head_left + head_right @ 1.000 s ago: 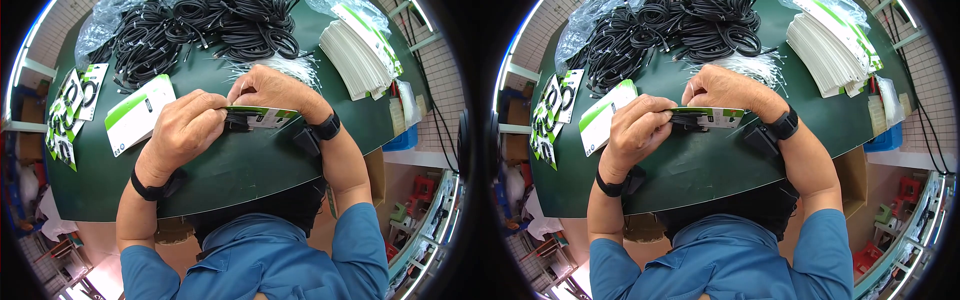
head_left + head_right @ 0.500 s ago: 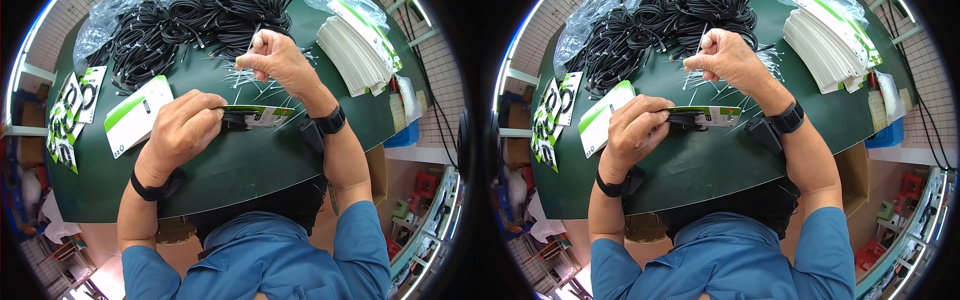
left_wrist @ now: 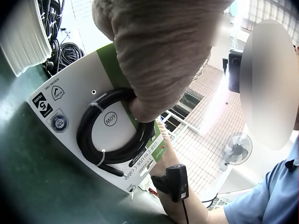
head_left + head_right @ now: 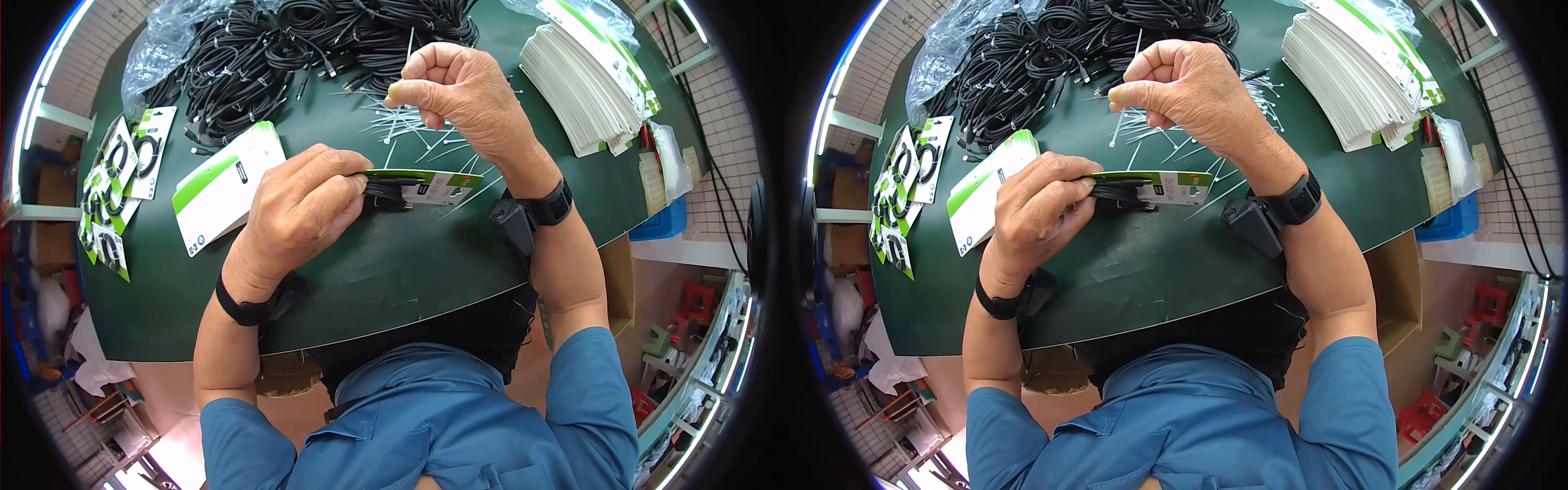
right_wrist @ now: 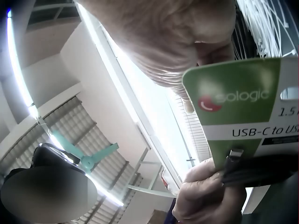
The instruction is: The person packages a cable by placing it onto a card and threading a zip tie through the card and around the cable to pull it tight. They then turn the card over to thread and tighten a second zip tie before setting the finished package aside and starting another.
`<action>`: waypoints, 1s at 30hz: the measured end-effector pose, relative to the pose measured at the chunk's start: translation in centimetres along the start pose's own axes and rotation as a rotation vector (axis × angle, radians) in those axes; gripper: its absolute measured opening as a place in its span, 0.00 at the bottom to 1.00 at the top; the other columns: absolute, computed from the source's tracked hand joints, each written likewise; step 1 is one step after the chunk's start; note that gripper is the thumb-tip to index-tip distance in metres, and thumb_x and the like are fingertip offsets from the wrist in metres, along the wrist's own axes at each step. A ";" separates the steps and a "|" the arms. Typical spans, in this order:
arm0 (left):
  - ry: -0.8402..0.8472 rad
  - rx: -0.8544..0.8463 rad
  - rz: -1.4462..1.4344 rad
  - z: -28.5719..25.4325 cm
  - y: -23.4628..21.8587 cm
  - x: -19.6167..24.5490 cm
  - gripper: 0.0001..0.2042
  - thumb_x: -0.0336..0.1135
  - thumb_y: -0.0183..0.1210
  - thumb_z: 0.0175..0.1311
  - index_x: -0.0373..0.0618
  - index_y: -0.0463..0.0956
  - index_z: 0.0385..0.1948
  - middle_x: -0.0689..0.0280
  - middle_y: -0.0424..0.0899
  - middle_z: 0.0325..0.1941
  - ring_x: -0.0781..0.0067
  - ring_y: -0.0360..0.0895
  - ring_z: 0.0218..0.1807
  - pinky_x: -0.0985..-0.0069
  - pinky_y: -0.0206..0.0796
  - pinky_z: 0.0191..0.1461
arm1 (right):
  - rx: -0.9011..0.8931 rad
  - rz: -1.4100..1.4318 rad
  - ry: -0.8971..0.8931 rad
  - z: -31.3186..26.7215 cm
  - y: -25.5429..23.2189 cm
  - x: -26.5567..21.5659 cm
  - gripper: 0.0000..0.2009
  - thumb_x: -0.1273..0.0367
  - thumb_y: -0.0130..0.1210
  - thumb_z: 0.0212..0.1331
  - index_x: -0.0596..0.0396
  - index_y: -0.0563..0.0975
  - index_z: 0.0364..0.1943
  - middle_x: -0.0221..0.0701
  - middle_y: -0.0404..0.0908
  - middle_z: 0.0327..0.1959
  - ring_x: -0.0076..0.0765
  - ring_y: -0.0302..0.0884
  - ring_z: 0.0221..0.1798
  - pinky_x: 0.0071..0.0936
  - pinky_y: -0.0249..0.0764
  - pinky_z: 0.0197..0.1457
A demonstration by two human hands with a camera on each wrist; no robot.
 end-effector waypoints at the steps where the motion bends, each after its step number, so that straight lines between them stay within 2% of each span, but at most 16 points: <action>1: 0.000 -0.001 0.000 0.0 0.0 0.0 0.12 0.18 0.71 0.46 0.39 0.75 0.29 0.61 0.86 0.40 0.63 0.83 0.34 0.70 0.76 0.33 | -0.005 -0.002 0.006 0.0 0.0 0.1 0.05 0.71 0.69 0.67 0.57 0.84 0.39 0.30 0.90 0.34 0.12 0.76 0.26 0.11 0.72 0.28; 4: 0.002 0.003 0.003 0.1 -0.1 0.0 0.12 0.18 0.71 0.47 0.39 0.75 0.29 0.61 0.86 0.40 0.63 0.83 0.34 0.70 0.76 0.33 | -0.015 -0.008 0.013 0.0 -0.1 0.2 0.07 0.71 0.69 0.67 0.59 0.86 0.44 0.30 0.91 0.35 0.12 0.77 0.28 0.12 0.75 0.31; 7: 0.004 0.010 0.013 0.1 -0.2 -0.1 0.12 0.18 0.71 0.47 0.39 0.75 0.29 0.61 0.86 0.40 0.63 0.83 0.34 0.70 0.76 0.33 | -0.045 0.068 0.022 0.3 0.0 0.7 0.12 0.74 0.66 0.68 0.62 0.85 0.53 0.34 0.92 0.42 0.20 0.86 0.39 0.17 0.83 0.43; 8: 0.006 0.013 0.020 0.0 -0.2 -0.1 0.12 0.18 0.71 0.47 0.39 0.75 0.29 0.61 0.86 0.40 0.63 0.83 0.34 0.70 0.76 0.33 | -0.046 0.069 0.020 0.3 0.0 0.7 0.12 0.74 0.66 0.68 0.62 0.85 0.53 0.34 0.92 0.42 0.20 0.86 0.39 0.17 0.83 0.43; 11: 0.005 0.011 0.037 0.0 -0.3 -0.2 0.12 0.18 0.71 0.46 0.39 0.76 0.29 0.61 0.86 0.40 0.63 0.84 0.34 0.70 0.76 0.33 | -0.126 0.075 -0.043 0.0 0.9 0.4 0.17 0.76 0.63 0.69 0.63 0.82 0.60 0.40 0.91 0.50 0.30 0.90 0.53 0.25 0.85 0.58; 15: 0.001 0.010 0.030 0.0 -0.3 -0.2 0.12 0.18 0.71 0.46 0.38 0.76 0.29 0.61 0.86 0.40 0.63 0.84 0.34 0.70 0.77 0.33 | -0.231 0.052 -0.040 0.2 1.5 0.9 0.18 0.79 0.61 0.69 0.65 0.81 0.62 0.43 0.90 0.55 0.36 0.88 0.61 0.30 0.84 0.65; 20: 0.017 0.018 0.037 -0.1 -0.3 -0.3 0.12 0.18 0.71 0.46 0.38 0.76 0.29 0.61 0.86 0.41 0.63 0.83 0.34 0.70 0.76 0.33 | -0.207 0.111 -0.123 0.5 1.4 0.8 0.17 0.78 0.61 0.70 0.65 0.81 0.61 0.43 0.90 0.54 0.35 0.90 0.57 0.29 0.85 0.63; 23: 0.013 0.012 0.032 -0.1 -0.2 -0.3 0.12 0.18 0.71 0.46 0.38 0.76 0.29 0.61 0.86 0.41 0.63 0.84 0.34 0.70 0.77 0.33 | -0.157 -0.048 -0.067 0.2 1.3 1.4 0.15 0.73 0.63 0.72 0.64 0.83 0.59 0.41 0.92 0.49 0.32 0.92 0.51 0.24 0.87 0.54; 24: 0.016 0.014 0.035 -0.1 -0.2 -0.3 0.12 0.18 0.71 0.47 0.38 0.76 0.30 0.60 0.86 0.41 0.63 0.84 0.35 0.70 0.77 0.33 | -0.155 -0.045 -0.064 0.1 1.3 1.3 0.15 0.73 0.63 0.72 0.64 0.83 0.59 0.41 0.92 0.49 0.32 0.92 0.51 0.24 0.87 0.54; 27: 0.016 0.009 0.038 -0.2 -0.2 -0.4 0.12 0.18 0.72 0.47 0.38 0.77 0.30 0.60 0.87 0.41 0.63 0.84 0.35 0.70 0.77 0.33 | -0.113 -0.220 0.036 0.0 1.3 1.0 0.14 0.68 0.64 0.72 0.63 0.86 0.55 0.36 0.92 0.41 0.25 0.91 0.43 0.18 0.84 0.42; 30: 0.022 0.016 0.050 -0.1 -0.2 -0.2 0.12 0.18 0.72 0.47 0.38 0.78 0.31 0.60 0.87 0.41 0.62 0.84 0.35 0.70 0.78 0.34 | -0.142 -0.304 -0.004 0.0 1.0 0.3 0.14 0.66 0.65 0.73 0.62 0.87 0.53 0.31 0.91 0.36 0.21 0.89 0.38 0.16 0.81 0.38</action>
Point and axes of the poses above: each hand's wrist, its own z-axis towards the middle knuckle, its own y-axis out of the palm, x = y × z, the point moved 8 cm from there along z, towards the middle knuckle
